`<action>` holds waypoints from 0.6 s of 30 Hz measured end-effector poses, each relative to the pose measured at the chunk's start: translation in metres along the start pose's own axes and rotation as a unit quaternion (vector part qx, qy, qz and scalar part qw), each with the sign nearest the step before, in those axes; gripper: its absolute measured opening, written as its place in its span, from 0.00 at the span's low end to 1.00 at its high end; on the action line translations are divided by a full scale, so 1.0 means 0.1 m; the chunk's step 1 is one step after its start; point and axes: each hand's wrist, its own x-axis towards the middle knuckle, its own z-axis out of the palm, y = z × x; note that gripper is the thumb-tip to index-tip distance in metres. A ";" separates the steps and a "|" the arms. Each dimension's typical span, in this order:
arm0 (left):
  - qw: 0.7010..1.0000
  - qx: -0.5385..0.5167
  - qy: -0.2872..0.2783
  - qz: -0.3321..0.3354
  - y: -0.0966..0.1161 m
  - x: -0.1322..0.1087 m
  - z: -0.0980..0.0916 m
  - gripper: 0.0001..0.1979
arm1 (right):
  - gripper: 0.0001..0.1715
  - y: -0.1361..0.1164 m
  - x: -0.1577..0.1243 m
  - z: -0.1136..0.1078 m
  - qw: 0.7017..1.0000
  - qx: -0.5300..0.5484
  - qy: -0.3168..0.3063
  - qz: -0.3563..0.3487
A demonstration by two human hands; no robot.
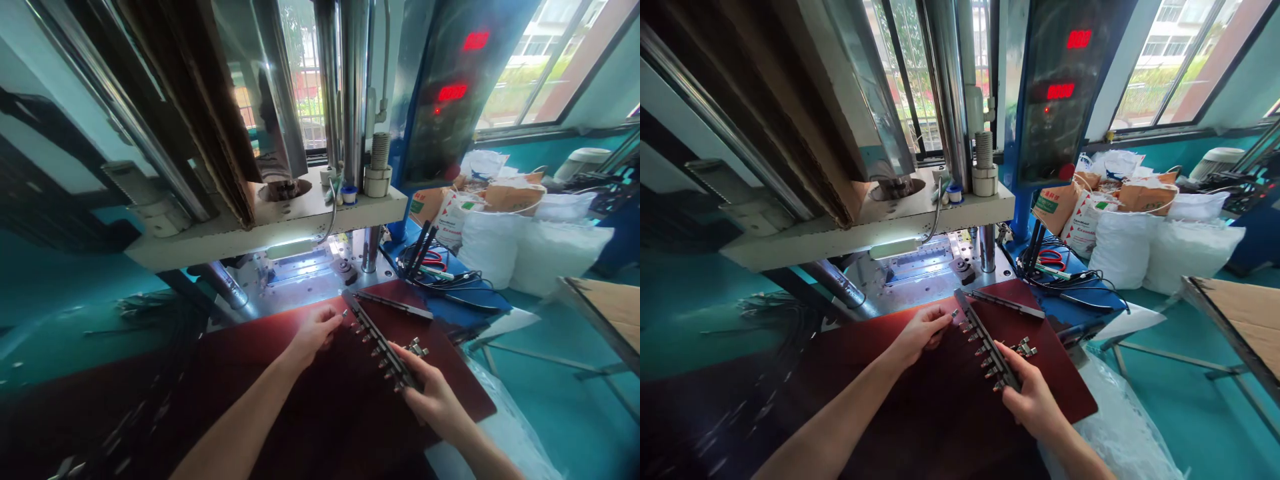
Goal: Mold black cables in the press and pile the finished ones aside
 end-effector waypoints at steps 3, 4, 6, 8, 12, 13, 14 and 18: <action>0.999 0.026 0.001 -0.038 0.01 0.00 -0.01 0.16 | 0.37 -0.03 -0.01 0.01 1.000 0.001 0.003 -0.005; 0.999 0.024 0.002 -0.039 0.01 0.01 0.00 0.16 | 0.37 -0.04 -0.01 0.01 1.000 -0.001 0.001 -0.006; 0.999 0.009 -0.001 -0.033 0.01 0.01 0.01 0.15 | 0.38 -0.05 -0.01 0.01 1.000 -0.006 -0.002 -0.006; 1.000 -0.004 -0.009 -0.030 0.02 0.00 0.01 0.14 | 0.38 -0.05 -0.01 0.00 1.000 -0.016 -0.007 -0.008; 0.999 0.002 -0.010 -0.037 0.04 0.01 0.01 0.13 | 0.38 -0.01 0.00 -0.02 0.997 -0.056 -0.031 -0.048; 0.999 0.004 -0.006 -0.037 0.04 0.01 0.01 0.13 | 0.38 0.01 0.01 -0.02 0.994 -0.071 -0.034 -0.070; 0.999 0.005 0.000 -0.035 0.04 0.02 0.01 0.13 | 0.38 0.02 0.02 -0.02 0.991 -0.087 -0.033 -0.093; 1.000 0.006 0.018 -0.021 0.05 0.02 0.04 0.12 | 0.39 0.02 0.03 -0.02 0.980 -0.134 -0.041 -0.143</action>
